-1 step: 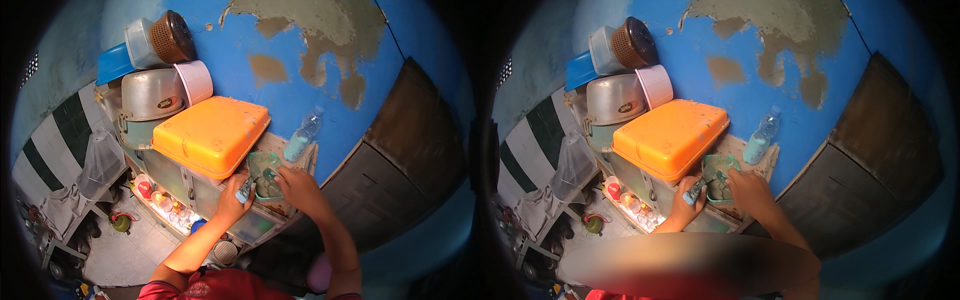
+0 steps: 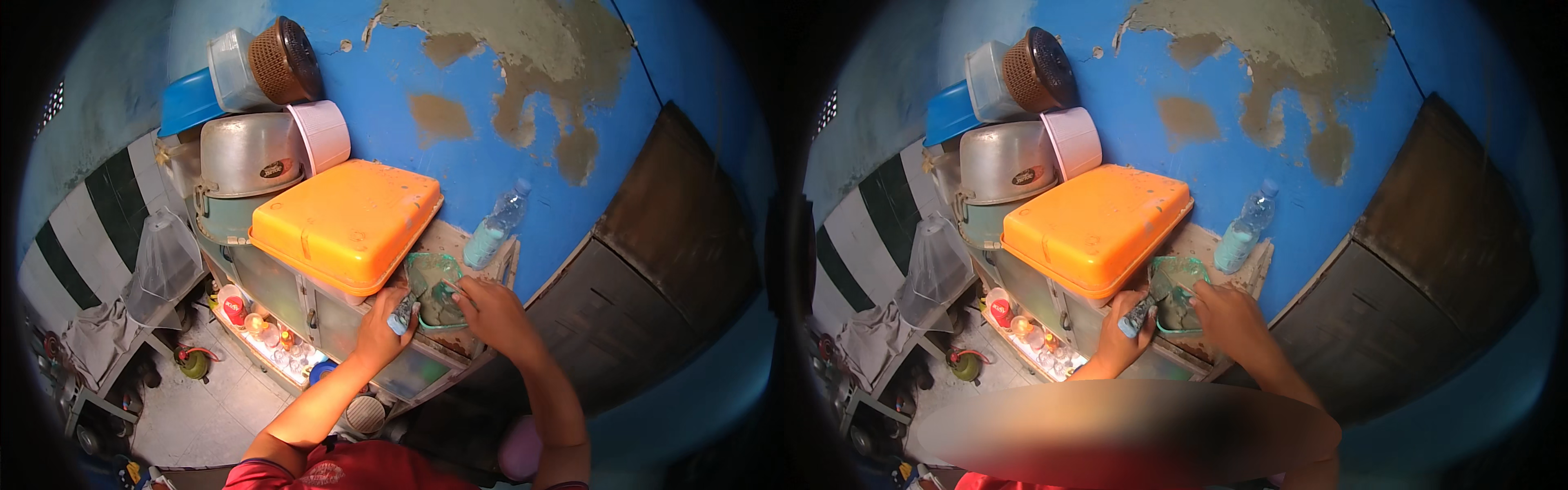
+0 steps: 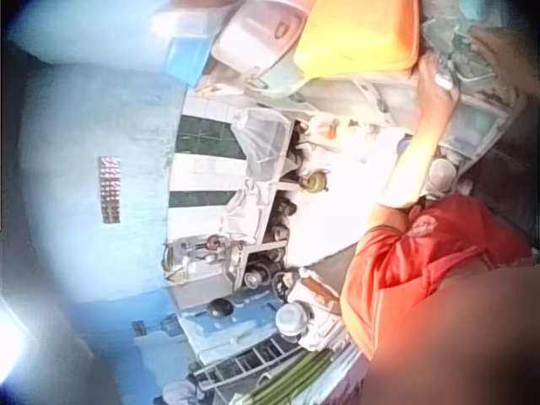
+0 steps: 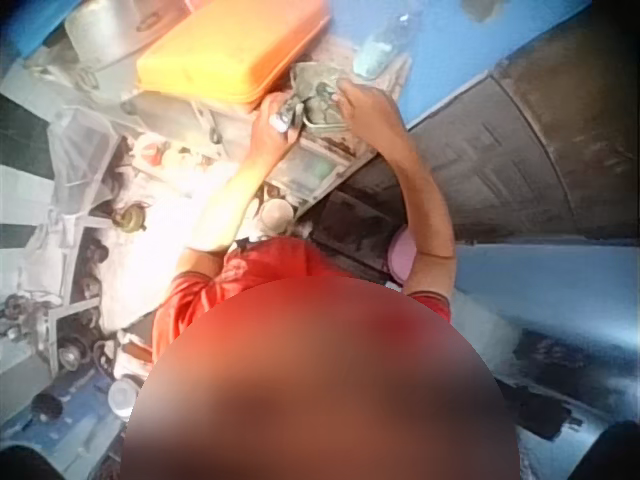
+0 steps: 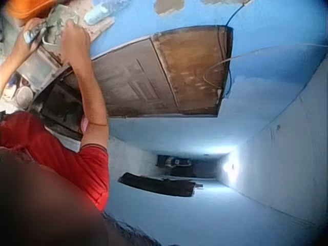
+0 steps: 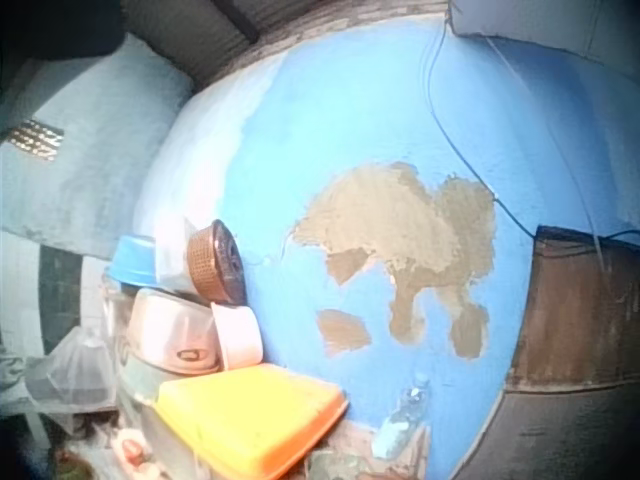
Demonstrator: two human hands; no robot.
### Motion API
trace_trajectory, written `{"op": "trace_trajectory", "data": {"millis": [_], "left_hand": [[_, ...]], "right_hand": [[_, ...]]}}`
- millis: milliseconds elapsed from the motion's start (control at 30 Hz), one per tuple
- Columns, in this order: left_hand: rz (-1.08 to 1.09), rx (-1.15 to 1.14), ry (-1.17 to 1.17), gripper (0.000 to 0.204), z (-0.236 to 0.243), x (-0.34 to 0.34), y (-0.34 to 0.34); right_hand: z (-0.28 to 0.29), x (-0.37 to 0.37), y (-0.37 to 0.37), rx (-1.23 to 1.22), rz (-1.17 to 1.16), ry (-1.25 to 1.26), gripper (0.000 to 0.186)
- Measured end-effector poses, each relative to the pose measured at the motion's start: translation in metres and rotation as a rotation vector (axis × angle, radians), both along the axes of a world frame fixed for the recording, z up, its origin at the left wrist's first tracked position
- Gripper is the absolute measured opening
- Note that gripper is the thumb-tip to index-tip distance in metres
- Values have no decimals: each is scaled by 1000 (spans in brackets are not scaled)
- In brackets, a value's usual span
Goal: The person scoops plaster from a container and applies it to a blue wall using a trowel. They repeatedly smooth the plaster over a damaged area, occasionally adding more material and adjusting the spread.
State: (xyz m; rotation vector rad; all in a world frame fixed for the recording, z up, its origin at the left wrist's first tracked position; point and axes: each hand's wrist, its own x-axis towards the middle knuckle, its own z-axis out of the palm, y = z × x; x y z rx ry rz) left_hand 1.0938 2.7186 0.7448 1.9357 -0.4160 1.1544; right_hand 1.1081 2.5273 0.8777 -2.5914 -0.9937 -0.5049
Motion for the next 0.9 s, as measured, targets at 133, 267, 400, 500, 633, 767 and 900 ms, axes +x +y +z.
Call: {"op": "trace_trajectory", "data": {"millis": [133, 267, 400, 500, 633, 767, 900], "left_hand": [[-17, -44, 16, 41, -4, 3, -1], [-37, -18, 54, 49, -9, 2, 1], [-58, -21, 93, 50, -11, 2, 2], [-39, -35, 47, 45, -13, 4, 1], [-21, -29, 71, 45, -15, 4, 1], [-108, -35, 110, 55, -14, 4, 4], [-84, -44, 107, 42, -8, 2, 5]], "right_hand": [[9, 0, 0, -34, -8, 52, 14], [-1, 5, 2, -55, 122, 53, 12], [4, -8, 0, -122, 157, 118, 15], [10, -5, -8, -94, 146, 97, 12], [15, -5, 4, -72, -160, 89, 14], [6, 6, 20, -17, -296, 26, 17], [-13, 18, 24, 18, -320, 14, 18]]}}
